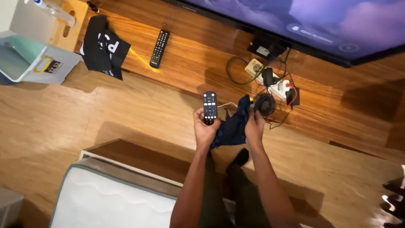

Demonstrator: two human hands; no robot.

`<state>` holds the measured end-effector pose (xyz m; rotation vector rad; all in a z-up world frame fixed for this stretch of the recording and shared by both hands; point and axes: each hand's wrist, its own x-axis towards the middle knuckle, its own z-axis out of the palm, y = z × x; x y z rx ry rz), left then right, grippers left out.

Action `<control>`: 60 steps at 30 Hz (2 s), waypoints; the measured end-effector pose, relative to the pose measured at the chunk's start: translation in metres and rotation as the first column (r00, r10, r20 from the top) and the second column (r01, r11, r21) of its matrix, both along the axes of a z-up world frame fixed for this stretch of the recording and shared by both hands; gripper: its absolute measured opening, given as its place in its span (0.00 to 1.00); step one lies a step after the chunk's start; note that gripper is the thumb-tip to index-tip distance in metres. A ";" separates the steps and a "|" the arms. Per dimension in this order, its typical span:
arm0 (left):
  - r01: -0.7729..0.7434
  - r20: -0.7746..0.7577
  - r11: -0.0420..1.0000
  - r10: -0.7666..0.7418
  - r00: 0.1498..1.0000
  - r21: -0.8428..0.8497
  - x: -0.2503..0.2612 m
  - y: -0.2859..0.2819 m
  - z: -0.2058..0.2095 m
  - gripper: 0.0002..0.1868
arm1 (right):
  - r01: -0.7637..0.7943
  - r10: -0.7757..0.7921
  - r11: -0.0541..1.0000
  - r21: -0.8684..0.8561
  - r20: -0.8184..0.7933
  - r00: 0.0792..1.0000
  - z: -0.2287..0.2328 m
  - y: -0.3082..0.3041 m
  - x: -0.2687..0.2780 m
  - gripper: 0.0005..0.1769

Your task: Clean a charging cable using a small cloth.

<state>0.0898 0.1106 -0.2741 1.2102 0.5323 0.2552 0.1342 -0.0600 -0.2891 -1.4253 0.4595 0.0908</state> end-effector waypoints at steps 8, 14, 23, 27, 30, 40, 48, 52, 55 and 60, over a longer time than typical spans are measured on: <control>-0.055 -0.117 0.953 0.093 0.989 0.297 0.043 0.022 0.009 0.27 | 0.042 -0.041 0.999 0.010 -0.013 0.999 -0.030 0.012 0.025 0.14; -0.027 -0.124 0.818 0.119 0.985 0.574 0.062 0.027 -0.007 0.25 | 0.056 -0.060 0.997 -0.052 -0.062 0.996 -0.060 0.012 0.038 0.15; -0.050 -0.070 0.699 0.142 0.987 0.713 0.076 0.029 -0.064 0.32 | 0.012 -0.049 0.960 -0.280 -0.124 0.991 -0.076 0.023 0.054 0.17; -0.038 -0.102 0.714 0.152 0.983 0.699 0.085 0.032 -0.073 0.30 | 0.041 -0.060 0.964 -0.263 -0.066 0.996 -0.103 0.021 0.059 0.18; 0.008 -0.109 0.620 0.125 0.986 0.785 0.096 0.034 -0.084 0.29 | 0.030 -0.072 0.943 -0.330 -0.117 0.991 -0.097 0.027 0.061 0.19; 0.108 -0.179 0.535 0.082 0.980 0.838 0.112 0.043 -0.126 0.32 | 0.050 -0.076 0.963 -0.263 -0.092 0.993 -0.101 0.027 0.067 0.18; 0.049 -0.088 0.296 0.120 0.989 0.954 0.121 0.048 -0.076 0.32 | 0.098 -0.126 0.978 -0.186 -0.143 0.982 -0.110 0.031 0.068 0.19; 0.043 -0.007 0.664 -0.057 0.998 0.746 0.086 0.037 -0.068 0.22 | 0.099 -0.133 0.972 -0.212 -0.155 0.979 -0.090 0.030 0.056 0.19; 0.393 -0.057 0.739 -0.436 0.898 0.547 0.052 0.022 -0.014 0.30 | 0.144 -0.160 0.983 -0.117 -0.136 0.978 -0.074 0.026 0.043 0.17; 0.410 0.025 0.721 -0.509 0.861 0.558 0.007 -0.004 0.036 0.61 | 0.106 -0.092 0.984 0.144 -0.101 0.991 -0.043 0.002 0.011 0.17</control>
